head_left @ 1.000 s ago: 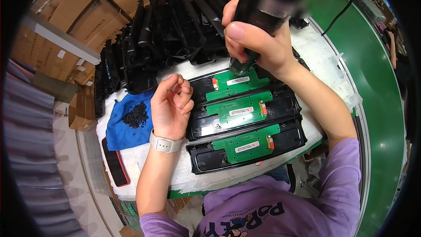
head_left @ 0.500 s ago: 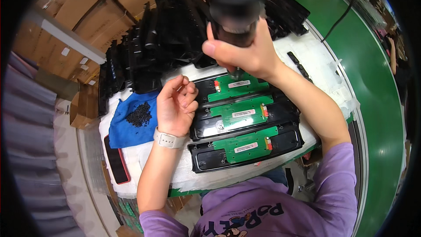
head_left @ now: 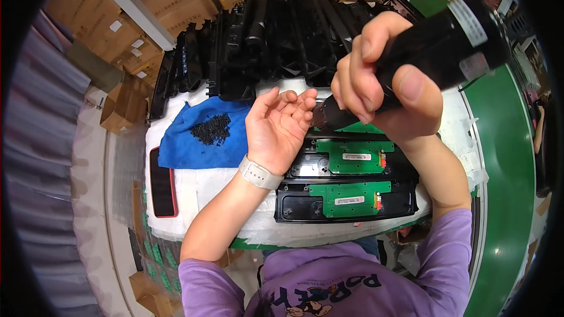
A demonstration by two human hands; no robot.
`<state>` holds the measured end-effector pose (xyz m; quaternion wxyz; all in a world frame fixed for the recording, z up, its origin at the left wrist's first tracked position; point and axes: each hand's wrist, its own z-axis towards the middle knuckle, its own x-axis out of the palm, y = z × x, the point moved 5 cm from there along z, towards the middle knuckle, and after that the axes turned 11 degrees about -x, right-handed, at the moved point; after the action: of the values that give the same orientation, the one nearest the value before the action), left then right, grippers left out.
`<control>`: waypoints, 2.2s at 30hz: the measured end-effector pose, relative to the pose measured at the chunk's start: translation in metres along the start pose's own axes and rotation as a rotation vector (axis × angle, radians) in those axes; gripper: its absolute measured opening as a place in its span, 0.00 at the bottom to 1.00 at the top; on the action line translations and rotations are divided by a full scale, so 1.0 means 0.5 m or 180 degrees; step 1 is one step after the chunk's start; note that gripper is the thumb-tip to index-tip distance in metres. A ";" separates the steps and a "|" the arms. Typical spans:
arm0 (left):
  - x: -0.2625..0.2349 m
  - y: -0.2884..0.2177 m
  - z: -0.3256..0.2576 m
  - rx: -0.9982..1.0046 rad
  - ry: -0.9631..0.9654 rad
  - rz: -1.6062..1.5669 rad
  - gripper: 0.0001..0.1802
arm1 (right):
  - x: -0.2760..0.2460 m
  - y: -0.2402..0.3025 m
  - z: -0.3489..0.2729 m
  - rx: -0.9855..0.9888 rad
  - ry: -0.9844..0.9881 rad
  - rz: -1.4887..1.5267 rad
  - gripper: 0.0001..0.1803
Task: Assemble green circuit boards into black plastic housings using an electric screwdriver.
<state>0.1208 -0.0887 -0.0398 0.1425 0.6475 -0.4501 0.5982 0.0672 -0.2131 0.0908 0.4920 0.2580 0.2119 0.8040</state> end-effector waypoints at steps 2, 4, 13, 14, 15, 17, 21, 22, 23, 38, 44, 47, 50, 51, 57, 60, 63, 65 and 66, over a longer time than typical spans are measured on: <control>0.006 0.005 -0.002 0.0048 0.0051 0.0061 0.16 | -0.010 -0.002 -0.009 0.0041 0.0039 0.0006 0.20; 0.003 0.001 -0.002 0.0108 0.0123 0.0246 0.15 | -0.016 -0.006 -0.009 0.0147 -0.0023 0.0095 0.19; 0.017 -0.021 -0.004 0.0417 0.0276 0.0484 0.20 | 0.002 -0.048 -0.044 0.0834 0.0045 0.0191 0.21; 0.021 -0.016 -0.003 0.0314 0.0334 0.0461 0.20 | 0.011 -0.058 -0.050 0.1079 -0.0039 0.0058 0.21; 0.021 -0.014 -0.004 0.0352 0.0178 0.0565 0.21 | 0.015 -0.069 -0.054 0.1056 0.0003 -0.0014 0.21; 0.023 -0.015 -0.006 0.0357 0.0201 0.0728 0.20 | 0.014 -0.092 -0.066 0.0979 0.0007 -0.0252 0.21; 0.020 -0.018 -0.005 0.0402 0.0167 0.1097 0.15 | 0.005 -0.068 -0.054 0.0995 0.0100 -0.0316 0.23; 0.018 -0.017 -0.003 0.0435 0.0021 0.1283 0.13 | 0.003 -0.055 -0.047 0.0953 0.0127 -0.0246 0.24; 0.013 -0.019 -0.003 0.0421 -0.0034 0.1694 0.13 | -0.004 -0.041 -0.039 0.0681 -0.0027 -0.0040 0.22; 0.065 0.017 -0.024 -0.0143 0.0494 0.3812 0.08 | -0.062 0.068 0.010 -0.0194 0.0104 0.0433 0.25; 0.053 0.027 -0.022 -0.0093 0.0436 0.3151 0.06 | -0.038 0.071 0.003 -0.0224 -0.0611 0.0630 0.23; 0.045 0.032 -0.018 -0.0223 0.0316 0.2777 0.07 | -0.048 0.085 0.001 -0.0234 -0.0326 0.0001 0.21; 0.040 0.034 -0.014 -0.0247 0.0237 0.2770 0.08 | -0.047 0.084 -0.001 -0.0381 -0.0151 0.0084 0.21; 0.038 0.032 -0.014 -0.0246 0.0238 0.2773 0.08 | -0.044 0.081 0.000 -0.0427 -0.0090 0.0118 0.20; 0.030 0.033 -0.013 -0.0338 0.0436 0.2258 0.08 | -0.051 0.076 0.003 -0.0685 0.0267 0.0308 0.19; 0.027 0.033 -0.011 -0.0331 0.0345 0.2175 0.09 | -0.045 0.056 0.016 -0.0807 0.0433 0.0390 0.18; 0.024 0.033 -0.010 -0.0386 0.0291 0.2367 0.09 | -0.060 0.060 0.010 -0.0934 0.0599 0.0479 0.18; 0.026 0.031 -0.008 -0.0215 0.0343 0.2606 0.09 | -0.056 0.049 0.014 -0.1018 0.0709 0.0535 0.17; 0.025 0.030 -0.008 -0.0218 0.0339 0.2606 0.09 | -0.058 0.047 0.013 -0.1060 0.0767 0.0571 0.17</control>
<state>0.1054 -0.0993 -0.0328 -0.0627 0.3780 -0.6821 0.6229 0.0663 -0.2488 0.1039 0.4254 0.0931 0.1097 0.8935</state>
